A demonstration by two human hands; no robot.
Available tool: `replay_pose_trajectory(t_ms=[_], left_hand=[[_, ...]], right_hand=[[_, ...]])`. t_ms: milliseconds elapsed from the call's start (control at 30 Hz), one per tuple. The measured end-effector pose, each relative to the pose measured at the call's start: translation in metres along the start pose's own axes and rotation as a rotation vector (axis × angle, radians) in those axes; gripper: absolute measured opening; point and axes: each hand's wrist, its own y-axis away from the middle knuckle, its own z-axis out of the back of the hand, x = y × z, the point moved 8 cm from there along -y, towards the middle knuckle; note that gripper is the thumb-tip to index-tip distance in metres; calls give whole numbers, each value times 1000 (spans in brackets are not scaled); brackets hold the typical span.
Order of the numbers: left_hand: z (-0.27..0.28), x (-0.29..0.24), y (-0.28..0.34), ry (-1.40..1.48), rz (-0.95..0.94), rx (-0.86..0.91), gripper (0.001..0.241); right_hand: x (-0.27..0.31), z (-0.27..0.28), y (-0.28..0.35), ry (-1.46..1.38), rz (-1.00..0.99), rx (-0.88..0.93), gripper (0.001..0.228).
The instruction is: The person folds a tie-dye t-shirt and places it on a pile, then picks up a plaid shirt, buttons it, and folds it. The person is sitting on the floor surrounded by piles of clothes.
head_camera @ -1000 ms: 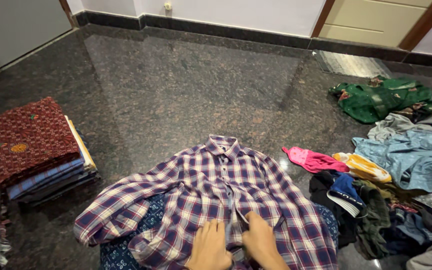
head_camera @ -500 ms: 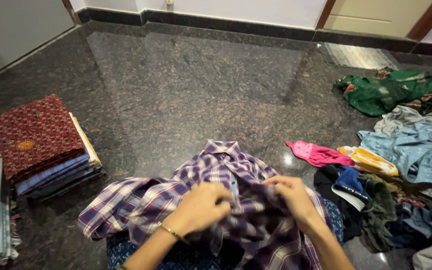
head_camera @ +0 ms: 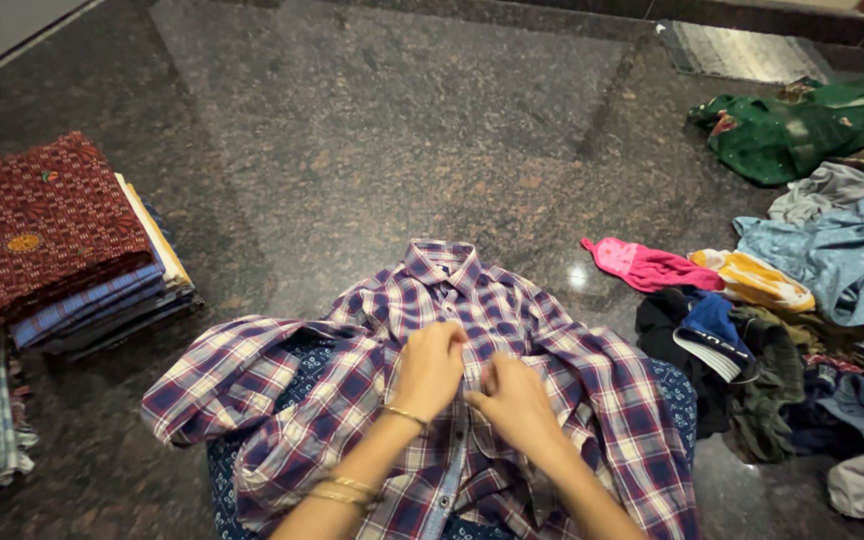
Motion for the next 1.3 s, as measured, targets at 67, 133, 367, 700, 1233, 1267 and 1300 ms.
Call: replay_pose_trajectory(t_ms=[67, 133, 367, 700, 1233, 1267, 1300], left_hand=[[0, 7, 4, 90, 45, -209, 10], [-5, 17, 24, 95, 108, -281, 7], [-9, 30, 60, 184, 197, -220, 12], [-28, 5, 66, -154, -21, -252, 7], [-56, 68, 33, -103, 386, -75, 22], [-60, 77, 34, -89, 441, -42, 22], [-63, 85, 34, -75, 495, -10, 23]], right_hand=[[24, 2, 2, -7, 279, -308, 38], [15, -12, 4, -30, 221, -295, 38], [-36, -25, 6, -282, -132, -202, 20], [-76, -65, -14, -578, -232, 24, 14], [-100, -99, -4, -942, -427, 241, 13], [-99, -101, -1, -946, -435, 237, 13], [-96, -102, 0, -944, -416, 228, 13]])
